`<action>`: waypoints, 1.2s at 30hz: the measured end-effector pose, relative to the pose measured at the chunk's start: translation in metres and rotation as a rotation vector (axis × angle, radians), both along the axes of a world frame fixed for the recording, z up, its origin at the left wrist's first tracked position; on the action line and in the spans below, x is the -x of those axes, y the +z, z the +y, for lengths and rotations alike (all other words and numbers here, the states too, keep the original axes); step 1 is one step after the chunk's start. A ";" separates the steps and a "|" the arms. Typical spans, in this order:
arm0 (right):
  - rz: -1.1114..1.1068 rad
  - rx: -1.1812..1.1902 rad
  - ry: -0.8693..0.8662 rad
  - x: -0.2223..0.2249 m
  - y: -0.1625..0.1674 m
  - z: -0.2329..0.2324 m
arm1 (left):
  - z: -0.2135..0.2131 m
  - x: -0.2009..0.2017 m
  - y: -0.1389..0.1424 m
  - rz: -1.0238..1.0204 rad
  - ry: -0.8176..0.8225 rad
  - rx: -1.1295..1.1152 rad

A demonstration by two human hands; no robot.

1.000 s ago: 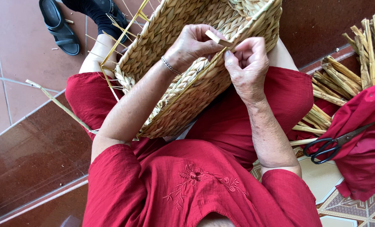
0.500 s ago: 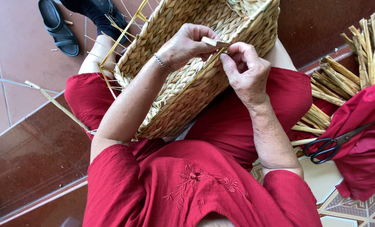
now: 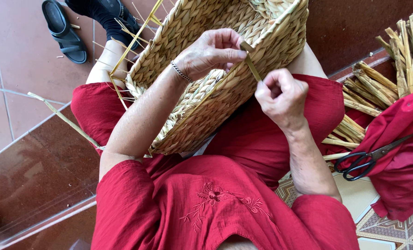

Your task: The person sits on the floor with a woven water hyacinth basket on their lap and uses scissors to trim protruding straw ends and loose fibers from the basket's sides and rim. They then bend and tuck a flat strip of straw along the basket rim by hand, working around the edge.

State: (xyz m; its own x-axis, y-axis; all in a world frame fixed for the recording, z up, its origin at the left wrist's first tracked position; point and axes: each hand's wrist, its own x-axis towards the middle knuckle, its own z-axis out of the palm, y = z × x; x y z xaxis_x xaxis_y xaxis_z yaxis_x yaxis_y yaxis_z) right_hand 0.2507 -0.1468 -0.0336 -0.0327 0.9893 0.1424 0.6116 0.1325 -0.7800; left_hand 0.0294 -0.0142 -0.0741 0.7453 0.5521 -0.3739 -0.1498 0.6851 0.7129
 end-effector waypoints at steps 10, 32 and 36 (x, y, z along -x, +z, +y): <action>0.015 0.232 0.042 -0.008 0.019 -0.009 | -0.007 0.001 0.006 0.241 0.043 -0.372; 0.238 0.196 -0.018 0.008 -0.016 -0.014 | -0.052 -0.016 0.028 0.567 0.334 -1.314; 0.342 0.214 -0.052 0.015 -0.010 -0.015 | -0.049 -0.014 0.035 0.621 0.331 -1.350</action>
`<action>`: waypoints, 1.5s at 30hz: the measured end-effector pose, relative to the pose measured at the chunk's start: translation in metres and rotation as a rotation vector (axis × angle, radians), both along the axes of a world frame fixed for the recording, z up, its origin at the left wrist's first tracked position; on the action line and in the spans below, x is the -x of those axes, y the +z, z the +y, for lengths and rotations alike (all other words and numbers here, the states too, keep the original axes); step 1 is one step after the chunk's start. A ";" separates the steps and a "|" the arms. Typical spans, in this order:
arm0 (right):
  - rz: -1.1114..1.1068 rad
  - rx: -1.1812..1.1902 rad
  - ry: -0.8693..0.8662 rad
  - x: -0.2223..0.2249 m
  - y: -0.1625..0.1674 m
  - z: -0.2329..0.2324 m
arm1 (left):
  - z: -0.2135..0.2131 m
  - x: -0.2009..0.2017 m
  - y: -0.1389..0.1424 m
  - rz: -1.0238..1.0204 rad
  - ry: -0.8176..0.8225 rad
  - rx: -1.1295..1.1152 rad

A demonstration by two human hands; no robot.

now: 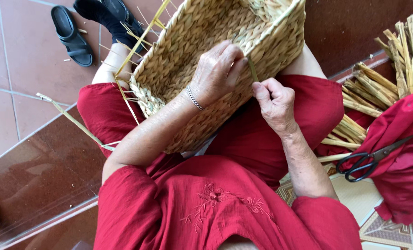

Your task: The person sits on the floor with a woven water hyacinth basket on their lap and uses scissors to trim protruding straw ends and loose fibers from the basket's sides and rim. They then bend and tuck a flat strip of straw along the basket rim by hand, working around the edge.

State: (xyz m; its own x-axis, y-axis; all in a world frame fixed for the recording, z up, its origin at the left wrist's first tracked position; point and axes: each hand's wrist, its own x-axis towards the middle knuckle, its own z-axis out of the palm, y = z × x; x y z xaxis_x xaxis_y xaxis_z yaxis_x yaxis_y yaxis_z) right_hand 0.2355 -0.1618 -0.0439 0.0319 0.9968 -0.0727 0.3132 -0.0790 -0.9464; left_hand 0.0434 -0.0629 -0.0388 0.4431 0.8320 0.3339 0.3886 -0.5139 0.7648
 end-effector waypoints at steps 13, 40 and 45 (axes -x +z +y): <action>0.004 -0.238 0.167 0.008 0.026 0.046 | 0.007 0.003 -0.021 0.080 -0.003 0.120; -0.066 -0.099 0.002 0.017 0.002 0.053 | 0.050 0.048 -0.041 0.343 0.073 -0.287; -0.077 -0.128 0.003 0.019 0.002 0.051 | 0.046 0.036 -0.039 0.093 0.102 0.319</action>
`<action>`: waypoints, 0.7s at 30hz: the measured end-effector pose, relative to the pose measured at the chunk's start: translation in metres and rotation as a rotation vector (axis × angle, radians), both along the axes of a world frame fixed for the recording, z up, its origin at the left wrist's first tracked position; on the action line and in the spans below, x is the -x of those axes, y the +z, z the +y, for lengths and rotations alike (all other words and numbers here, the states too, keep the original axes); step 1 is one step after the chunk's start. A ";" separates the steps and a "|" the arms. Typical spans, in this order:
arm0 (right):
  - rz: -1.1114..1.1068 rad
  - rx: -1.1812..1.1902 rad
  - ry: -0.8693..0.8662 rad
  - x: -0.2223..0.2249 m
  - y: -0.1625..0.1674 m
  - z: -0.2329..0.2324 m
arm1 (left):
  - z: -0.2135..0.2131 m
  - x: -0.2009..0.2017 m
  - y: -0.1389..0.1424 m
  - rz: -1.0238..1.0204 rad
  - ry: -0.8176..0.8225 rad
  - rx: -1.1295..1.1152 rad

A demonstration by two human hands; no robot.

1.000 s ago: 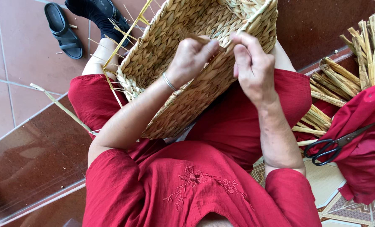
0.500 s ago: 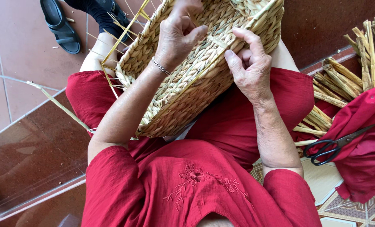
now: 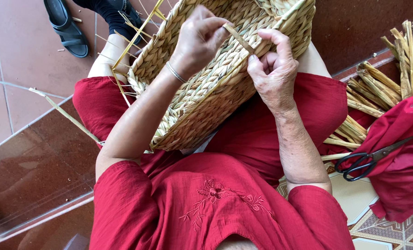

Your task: The person sits on the floor with a woven water hyacinth basket on their lap and uses scissors to trim protruding straw ends and loose fibers from the basket's sides and rim. They then bend and tuck a flat strip of straw along the basket rim by hand, working around the edge.

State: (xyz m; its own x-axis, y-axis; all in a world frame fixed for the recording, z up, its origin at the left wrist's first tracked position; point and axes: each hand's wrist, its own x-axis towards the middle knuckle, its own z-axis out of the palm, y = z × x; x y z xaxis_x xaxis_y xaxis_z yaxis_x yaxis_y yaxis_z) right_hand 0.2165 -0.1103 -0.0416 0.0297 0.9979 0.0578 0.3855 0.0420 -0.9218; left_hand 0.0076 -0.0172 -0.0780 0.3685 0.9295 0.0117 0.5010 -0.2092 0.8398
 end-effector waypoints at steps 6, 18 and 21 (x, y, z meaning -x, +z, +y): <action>0.024 0.050 -0.021 0.000 0.000 -0.004 | -0.001 -0.005 0.003 -0.894 -0.035 0.837; 0.257 0.037 -0.095 0.009 -0.010 -0.008 | 0.002 -0.017 -0.001 -0.690 -0.123 0.812; 0.169 0.055 -0.119 0.010 -0.012 -0.008 | 0.005 -0.022 0.002 -0.578 -0.138 0.719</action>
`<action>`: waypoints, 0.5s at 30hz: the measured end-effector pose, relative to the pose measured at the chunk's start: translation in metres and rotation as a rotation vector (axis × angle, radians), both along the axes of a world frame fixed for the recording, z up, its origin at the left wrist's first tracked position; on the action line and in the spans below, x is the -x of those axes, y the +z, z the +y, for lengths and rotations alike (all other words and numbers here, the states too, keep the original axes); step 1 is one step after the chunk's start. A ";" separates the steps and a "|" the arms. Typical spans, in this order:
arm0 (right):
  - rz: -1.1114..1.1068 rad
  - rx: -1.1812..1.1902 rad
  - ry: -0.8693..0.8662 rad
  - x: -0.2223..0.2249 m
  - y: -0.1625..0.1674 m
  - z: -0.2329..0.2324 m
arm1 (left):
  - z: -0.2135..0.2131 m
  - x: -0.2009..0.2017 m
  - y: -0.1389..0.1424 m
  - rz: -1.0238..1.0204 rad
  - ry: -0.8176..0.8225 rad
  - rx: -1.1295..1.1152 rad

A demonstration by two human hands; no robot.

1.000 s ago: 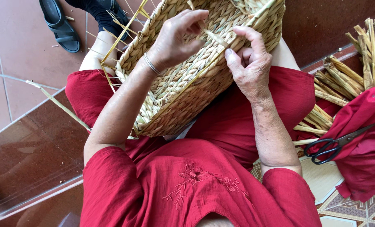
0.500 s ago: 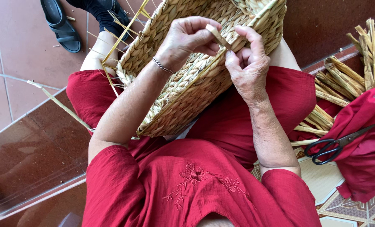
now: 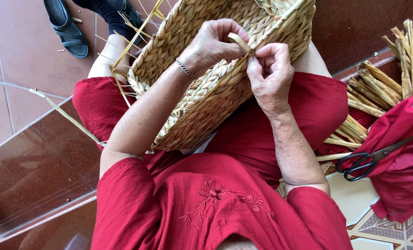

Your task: The person sits on the floor with a woven water hyacinth basket on their lap and uses scissors to trim protruding straw ends and loose fibers from the basket's sides and rim. They then bend and tuck a flat strip of straw along the basket rim by hand, working around the edge.

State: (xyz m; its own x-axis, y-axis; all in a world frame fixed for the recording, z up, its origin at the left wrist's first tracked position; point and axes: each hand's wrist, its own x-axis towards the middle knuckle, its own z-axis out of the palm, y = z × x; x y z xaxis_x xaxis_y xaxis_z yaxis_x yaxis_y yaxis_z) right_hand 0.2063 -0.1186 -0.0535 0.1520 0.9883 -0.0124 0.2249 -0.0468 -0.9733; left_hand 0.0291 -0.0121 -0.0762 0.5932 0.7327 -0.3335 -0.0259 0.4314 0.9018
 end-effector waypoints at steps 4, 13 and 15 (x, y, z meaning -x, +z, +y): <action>-0.031 0.019 0.017 -0.002 0.003 0.000 | 0.003 0.006 0.009 -0.063 -0.005 0.060; -0.057 -0.027 0.114 -0.008 0.020 0.000 | 0.001 0.008 -0.001 -0.193 -0.021 0.086; -0.037 -0.044 0.129 -0.008 0.022 0.000 | -0.001 0.005 -0.005 -0.205 -0.043 0.052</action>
